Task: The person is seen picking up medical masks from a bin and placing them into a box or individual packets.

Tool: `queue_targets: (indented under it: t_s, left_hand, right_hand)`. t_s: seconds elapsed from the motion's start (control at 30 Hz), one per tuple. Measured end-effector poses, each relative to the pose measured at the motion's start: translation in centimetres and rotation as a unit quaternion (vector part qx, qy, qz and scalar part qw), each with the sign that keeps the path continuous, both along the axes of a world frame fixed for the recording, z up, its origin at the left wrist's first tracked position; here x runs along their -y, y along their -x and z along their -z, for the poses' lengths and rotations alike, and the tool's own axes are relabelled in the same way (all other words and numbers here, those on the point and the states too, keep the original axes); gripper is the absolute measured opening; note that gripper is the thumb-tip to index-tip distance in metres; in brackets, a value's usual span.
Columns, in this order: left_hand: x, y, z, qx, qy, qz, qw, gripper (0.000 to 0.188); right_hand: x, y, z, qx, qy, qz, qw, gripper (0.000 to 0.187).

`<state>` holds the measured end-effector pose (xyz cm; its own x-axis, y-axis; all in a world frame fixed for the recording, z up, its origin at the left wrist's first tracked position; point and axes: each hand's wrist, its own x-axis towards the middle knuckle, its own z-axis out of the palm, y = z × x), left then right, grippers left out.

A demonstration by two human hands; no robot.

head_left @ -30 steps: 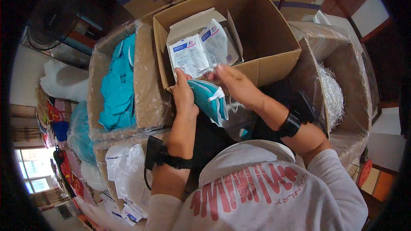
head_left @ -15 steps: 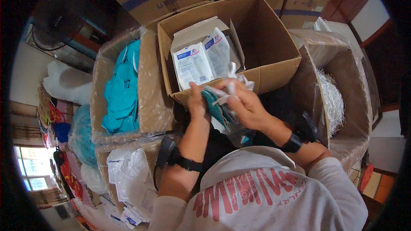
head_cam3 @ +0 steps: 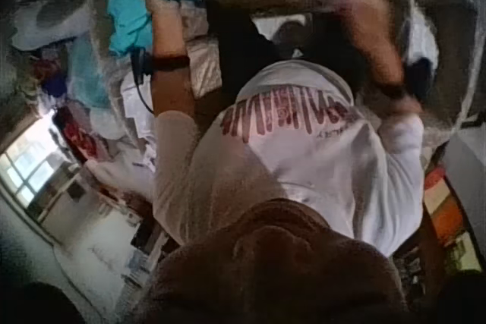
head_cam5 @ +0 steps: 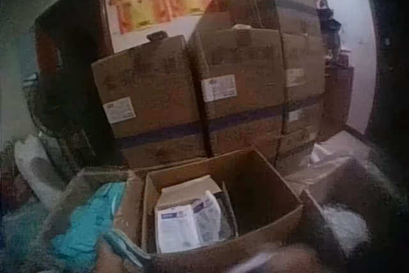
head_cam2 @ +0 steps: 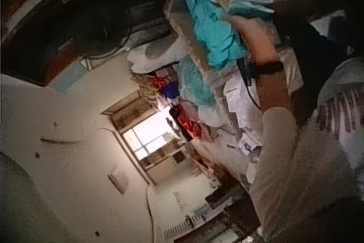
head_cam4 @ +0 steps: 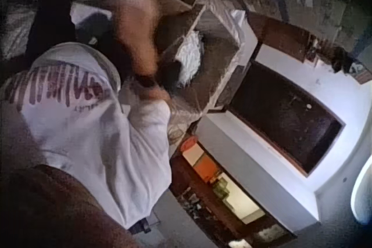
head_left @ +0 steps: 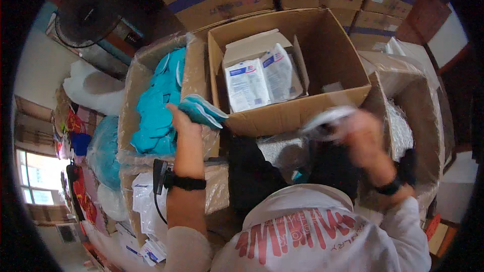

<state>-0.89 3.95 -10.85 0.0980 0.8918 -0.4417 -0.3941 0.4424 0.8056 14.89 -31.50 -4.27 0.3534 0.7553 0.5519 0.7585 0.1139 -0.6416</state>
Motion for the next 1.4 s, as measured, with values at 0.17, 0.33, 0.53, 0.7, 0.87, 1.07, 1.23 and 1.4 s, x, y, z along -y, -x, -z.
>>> queue_targets:
  t_s: [0.17, 0.33, 0.53, 0.7, 0.87, 1.07, 1.23, 1.4]
  left_hand:
    - [-11.5, 10.4, 1.6, -0.105, -0.082, -0.17, 0.976, 0.083]
    - [-19.1, 13.2, 1.8, -0.335, -0.168, -0.158, 0.914, 0.069]
    - [-10.5, 1.1, 2.4, -0.387, -0.546, -0.043, 0.742, 0.043]
    - [5.3, -8.9, 4.7, -0.185, -0.58, 0.444, 0.657, 0.026]
    - [7.3, -11.0, 11.1, -0.446, -0.582, 0.508, 0.453, 0.04]
    - [8.0, -10.8, 9.9, -0.453, -0.491, 0.527, 0.525, 0.046]
    - [8.1, -11.1, 9.9, -0.463, -0.481, 0.53, 0.523, 0.044]
    - [8.2, -11.3, 10.1, -0.456, -0.474, 0.529, 0.536, 0.042]
  right_hand:
    - [19.5, -14.3, 4.1, -0.183, -0.04, 0.391, 0.901, 0.035]
    - [38.6, -17.1, 12.3, 0.101, 0.593, 0.468, 0.648, 0.035]
    - [14.6, -13.7, 10.0, -0.179, 0.249, 0.366, 0.879, 0.027]
    - [-9.2, -6.4, 8.2, -0.125, 0.16, 0.084, 0.976, 0.034]
    - [-19.0, -7.2, 14.2, -0.213, 0.217, 0.263, 0.916, 0.049]
    - [-19.8, -7.8, 17.3, -0.307, 0.19, 0.314, 0.878, 0.045]
    - [-20.2, -8.3, 18.6, -0.32, 0.204, 0.306, 0.873, 0.058]
    - [-20.6, -8.1, 19.5, -0.25, 0.122, 0.364, 0.889, 0.05]
